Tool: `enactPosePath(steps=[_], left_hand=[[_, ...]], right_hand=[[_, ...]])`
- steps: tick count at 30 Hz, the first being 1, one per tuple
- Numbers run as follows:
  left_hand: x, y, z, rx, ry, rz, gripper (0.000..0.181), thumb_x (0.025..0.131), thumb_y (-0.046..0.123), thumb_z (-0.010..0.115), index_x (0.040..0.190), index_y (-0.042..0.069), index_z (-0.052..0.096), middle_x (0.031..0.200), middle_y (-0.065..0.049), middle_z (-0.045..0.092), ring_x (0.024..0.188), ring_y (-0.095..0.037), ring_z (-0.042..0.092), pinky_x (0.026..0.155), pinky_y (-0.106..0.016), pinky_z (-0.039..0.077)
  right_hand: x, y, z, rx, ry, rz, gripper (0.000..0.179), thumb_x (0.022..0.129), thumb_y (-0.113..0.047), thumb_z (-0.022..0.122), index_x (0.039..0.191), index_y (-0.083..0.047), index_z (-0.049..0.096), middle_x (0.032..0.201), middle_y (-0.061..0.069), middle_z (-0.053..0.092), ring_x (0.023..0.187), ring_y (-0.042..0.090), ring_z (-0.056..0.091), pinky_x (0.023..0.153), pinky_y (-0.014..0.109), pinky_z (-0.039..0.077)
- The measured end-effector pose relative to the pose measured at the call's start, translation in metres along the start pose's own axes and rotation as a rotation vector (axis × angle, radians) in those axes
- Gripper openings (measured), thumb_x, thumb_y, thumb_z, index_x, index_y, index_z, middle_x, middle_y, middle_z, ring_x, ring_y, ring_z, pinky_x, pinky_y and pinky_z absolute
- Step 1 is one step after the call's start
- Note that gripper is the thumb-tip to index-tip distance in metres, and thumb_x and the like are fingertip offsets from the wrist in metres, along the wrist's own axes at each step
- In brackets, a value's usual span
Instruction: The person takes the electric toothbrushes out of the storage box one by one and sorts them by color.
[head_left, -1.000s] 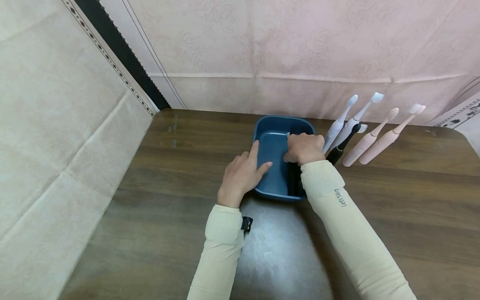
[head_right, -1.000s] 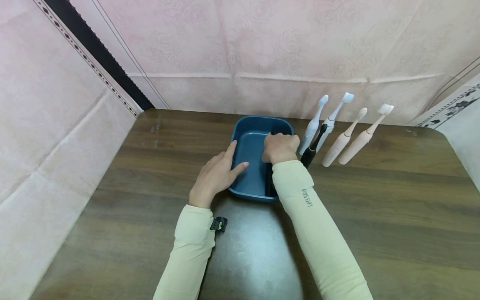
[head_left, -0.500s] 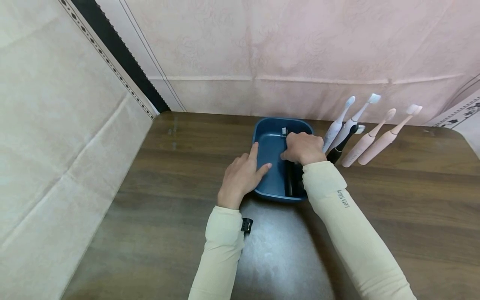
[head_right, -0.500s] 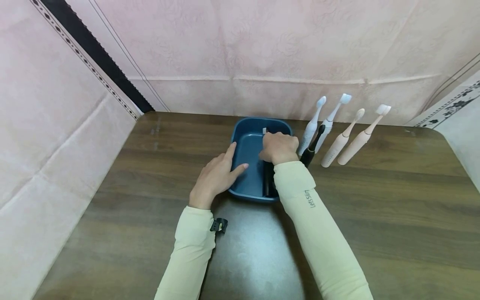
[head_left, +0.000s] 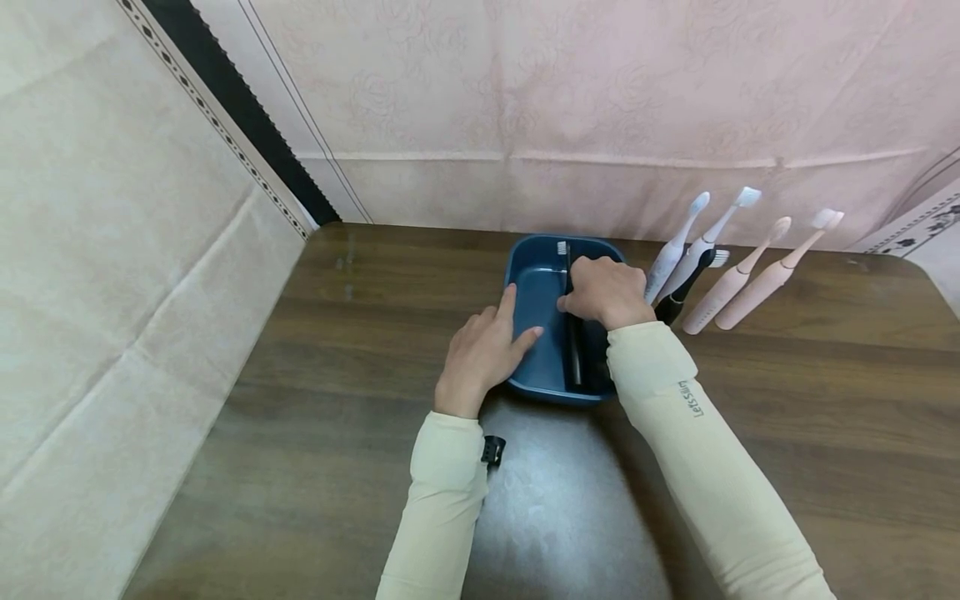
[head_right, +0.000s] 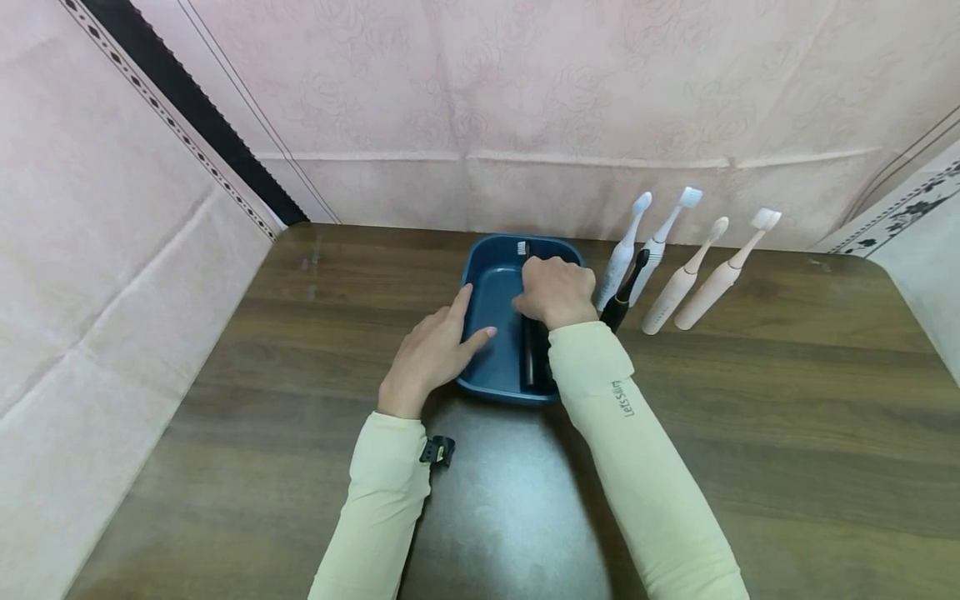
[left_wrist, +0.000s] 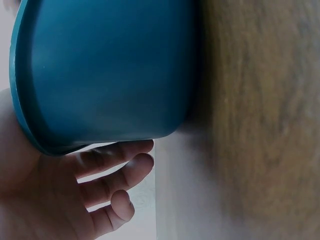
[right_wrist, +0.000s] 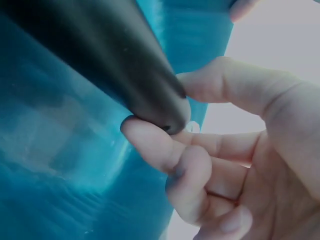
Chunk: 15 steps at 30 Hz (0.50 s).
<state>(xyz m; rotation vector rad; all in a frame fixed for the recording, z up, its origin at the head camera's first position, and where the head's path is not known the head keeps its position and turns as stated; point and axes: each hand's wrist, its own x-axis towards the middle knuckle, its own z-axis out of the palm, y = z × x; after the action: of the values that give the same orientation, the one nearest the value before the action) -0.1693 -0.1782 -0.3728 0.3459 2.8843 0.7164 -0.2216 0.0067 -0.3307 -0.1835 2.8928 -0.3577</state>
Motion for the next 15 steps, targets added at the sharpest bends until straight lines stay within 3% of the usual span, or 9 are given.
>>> enactPosePath(steps=[7,15], left_hand=[[0.000,0.001,0.000,-0.002,-0.004,0.000,0.078,0.103,0.051,0.053,0.164,0.017,0.017,0.136,-0.017,0.058,0.110,-0.029,0.058,0.097,-0.045,0.049],[0.000,0.001,-0.001,-0.003,-0.019,-0.016,0.079,0.103,0.052,0.052,0.164,0.018,0.015,0.142,-0.017,0.055,0.121,-0.031,0.056,0.102,-0.048,0.046]], right_hand=[[-0.008,-0.005,-0.011,-0.023,0.076,-0.024,0.036,0.095,-0.032,0.070,0.068,-0.009,0.062,0.063,0.005,0.050,0.062,0.027,0.056,0.057,0.040,0.043],[-0.023,-0.015,-0.031,-0.034,0.195,-0.054,0.042,0.094,-0.031,0.069,0.061,-0.009,0.056,0.055,0.003,0.044,0.054,0.026,0.054,0.048,0.037,0.040]])
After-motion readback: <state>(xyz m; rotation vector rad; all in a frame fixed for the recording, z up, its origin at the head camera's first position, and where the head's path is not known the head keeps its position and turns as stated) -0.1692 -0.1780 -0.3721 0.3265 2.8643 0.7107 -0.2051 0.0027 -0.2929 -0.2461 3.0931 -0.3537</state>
